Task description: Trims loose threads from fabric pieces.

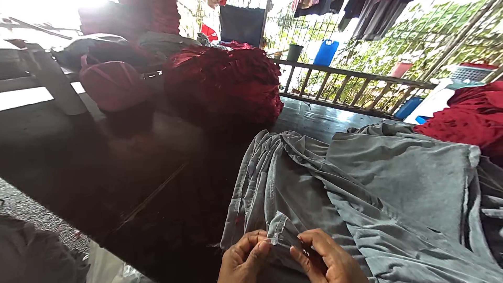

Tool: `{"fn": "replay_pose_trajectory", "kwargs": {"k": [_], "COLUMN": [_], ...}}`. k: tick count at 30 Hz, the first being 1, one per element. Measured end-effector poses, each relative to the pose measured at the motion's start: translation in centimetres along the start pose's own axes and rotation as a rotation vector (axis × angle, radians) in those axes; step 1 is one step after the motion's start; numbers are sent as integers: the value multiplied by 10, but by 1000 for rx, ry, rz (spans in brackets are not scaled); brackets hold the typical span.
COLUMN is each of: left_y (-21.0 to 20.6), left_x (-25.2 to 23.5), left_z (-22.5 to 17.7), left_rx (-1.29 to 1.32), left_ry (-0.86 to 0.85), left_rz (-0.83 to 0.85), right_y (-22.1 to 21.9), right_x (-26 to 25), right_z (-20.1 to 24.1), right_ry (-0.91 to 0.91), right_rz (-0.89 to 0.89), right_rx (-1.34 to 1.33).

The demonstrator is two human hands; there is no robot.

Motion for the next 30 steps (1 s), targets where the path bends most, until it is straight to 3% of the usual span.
{"fn": "replay_pose_trajectory", "kwargs": {"k": [11, 30], "left_y": [-3, 5], "left_x": [2, -1], "left_z": [-11, -9], "left_rx": [200, 166], "left_ry": [44, 10], "left_rz": [73, 138], "right_y": [-3, -4], "right_x": [26, 12], "right_z": [36, 54], "right_ry": [62, -10], "right_rz": [-56, 69], "right_rx": [397, 462]}}
Point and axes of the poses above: each hand's wrist, its own x-axis away from the middle knuckle, its own y-axis out of the back of the hand, z = x × y, the point moved 7 cm from there along -x, towards the middle knuckle, and after that the axes turned 14 degrees about z, right-handed, at the moved point
